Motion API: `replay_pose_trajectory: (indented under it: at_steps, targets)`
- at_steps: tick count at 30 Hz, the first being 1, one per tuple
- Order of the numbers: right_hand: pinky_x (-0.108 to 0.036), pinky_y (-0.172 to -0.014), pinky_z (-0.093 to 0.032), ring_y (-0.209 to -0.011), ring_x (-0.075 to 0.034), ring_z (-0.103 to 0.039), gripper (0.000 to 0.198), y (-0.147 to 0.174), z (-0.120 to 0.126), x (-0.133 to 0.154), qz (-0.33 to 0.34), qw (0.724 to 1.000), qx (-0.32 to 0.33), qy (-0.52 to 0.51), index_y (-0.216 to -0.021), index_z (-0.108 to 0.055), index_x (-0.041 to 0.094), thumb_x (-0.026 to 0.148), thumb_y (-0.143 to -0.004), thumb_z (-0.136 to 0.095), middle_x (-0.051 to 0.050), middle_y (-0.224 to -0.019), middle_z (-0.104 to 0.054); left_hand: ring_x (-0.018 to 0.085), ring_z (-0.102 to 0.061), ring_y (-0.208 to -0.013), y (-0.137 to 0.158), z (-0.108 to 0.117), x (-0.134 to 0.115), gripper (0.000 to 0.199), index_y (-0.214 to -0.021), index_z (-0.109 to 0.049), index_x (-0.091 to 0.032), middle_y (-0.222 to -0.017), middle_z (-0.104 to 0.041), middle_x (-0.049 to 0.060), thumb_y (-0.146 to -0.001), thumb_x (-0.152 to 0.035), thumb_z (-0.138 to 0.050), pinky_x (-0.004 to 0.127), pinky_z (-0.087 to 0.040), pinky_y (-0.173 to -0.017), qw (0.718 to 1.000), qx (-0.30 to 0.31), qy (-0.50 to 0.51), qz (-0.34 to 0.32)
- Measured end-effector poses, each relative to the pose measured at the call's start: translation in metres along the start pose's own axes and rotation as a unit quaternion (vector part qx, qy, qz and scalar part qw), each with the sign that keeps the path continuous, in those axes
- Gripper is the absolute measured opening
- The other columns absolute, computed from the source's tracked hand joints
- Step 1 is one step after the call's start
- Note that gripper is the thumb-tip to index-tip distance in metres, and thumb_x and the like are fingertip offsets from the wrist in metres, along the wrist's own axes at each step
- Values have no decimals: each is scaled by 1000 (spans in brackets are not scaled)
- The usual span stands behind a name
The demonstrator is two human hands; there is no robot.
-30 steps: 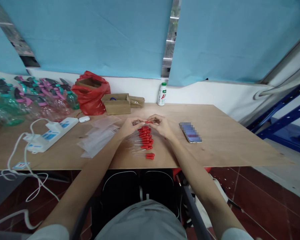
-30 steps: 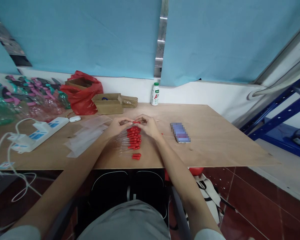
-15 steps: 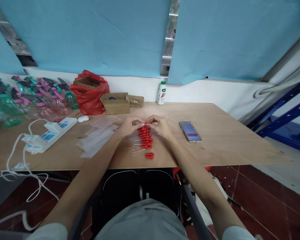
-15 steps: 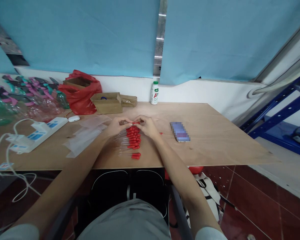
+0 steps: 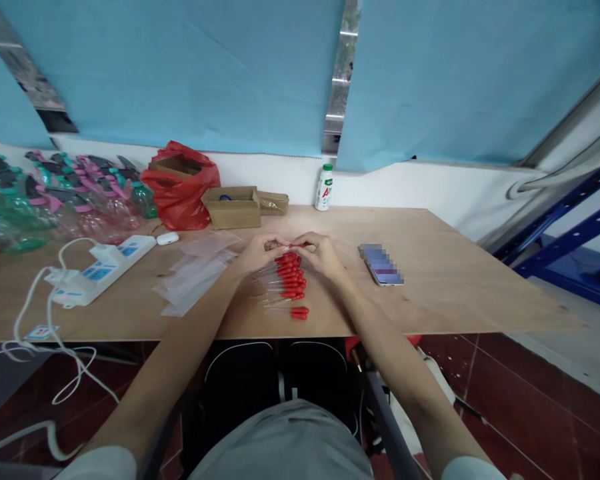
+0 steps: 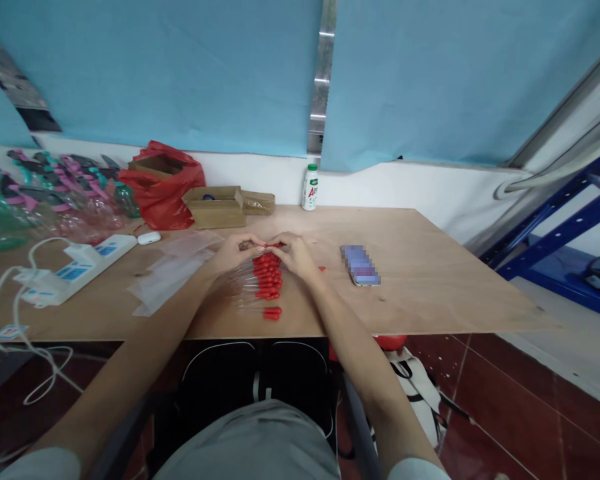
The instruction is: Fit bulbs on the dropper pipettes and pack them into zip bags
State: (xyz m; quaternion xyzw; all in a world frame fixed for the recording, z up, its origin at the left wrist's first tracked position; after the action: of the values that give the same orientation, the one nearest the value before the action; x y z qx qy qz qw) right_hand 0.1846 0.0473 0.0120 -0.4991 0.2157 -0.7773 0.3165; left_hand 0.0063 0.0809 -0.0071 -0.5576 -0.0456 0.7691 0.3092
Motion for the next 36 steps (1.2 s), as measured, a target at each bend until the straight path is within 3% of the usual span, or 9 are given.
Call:
replay_pose_trajectory:
  at_steps: [11,18,23,32,36]
  targets:
    - [-41,-90,-54,-90,-26,-70,40,1,-1,18,49,998,28,40,-92,-79,24,59,-102,-64,-10,-93,-79,23,-73,-84,0,-1,2,51,-97,-83,-17,-96,-82,10,-77,-64,-85,36,-58,-77,999,14,12,28]
    - [-42,-89,-54,-93,-27,-69,38,3,-8,14,77,994,48,61,-96,-79,24,57,-105,-61,-11,-95,-78,24,-74,-87,-1,1,4,43,-94,-83,-17,-97,-82,10,-77,-57,-86,40,-60,-85,999,20,-1,26]
    - [-41,-92,-53,-95,-27,-67,32,4,-17,15,100,985,79,119,-97,-78,24,49,-106,-60,-11,-96,-77,23,-72,-81,-1,-1,8,39,-91,-83,-18,-94,-81,9,-78,-55,-84,38,-59,-80,999,27,-10,22]
    - [-41,-91,-54,-95,-27,-68,30,0,-8,22,89,991,4,95,-95,-77,24,48,-106,-62,-11,-97,-75,23,-71,-91,-3,6,-11,36,-98,-80,-18,-93,-80,6,-94,-52,-67,36,-55,-86,999,-4,-25,-20]
    - [-42,-95,-55,-95,-27,-70,24,1,-1,12,47,997,-5,61,-101,-79,25,46,-102,-68,-10,-101,-78,20,-69,-83,-2,6,-15,35,-100,-79,-18,-91,-79,5,-97,-51,-67,32,-52,-78,997,-23,-61,-37]
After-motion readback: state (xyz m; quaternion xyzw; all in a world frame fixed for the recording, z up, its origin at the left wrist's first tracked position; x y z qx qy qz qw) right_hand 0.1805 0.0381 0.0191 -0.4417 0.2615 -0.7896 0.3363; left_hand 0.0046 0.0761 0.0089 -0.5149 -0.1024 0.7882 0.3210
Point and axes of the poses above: each hand's wrist, its own y-axis away from the middle knuckle, its own z-axis out of the back of the hand, x = y × z, the point moved 7 cm from there along -y, towards the middle knuckle
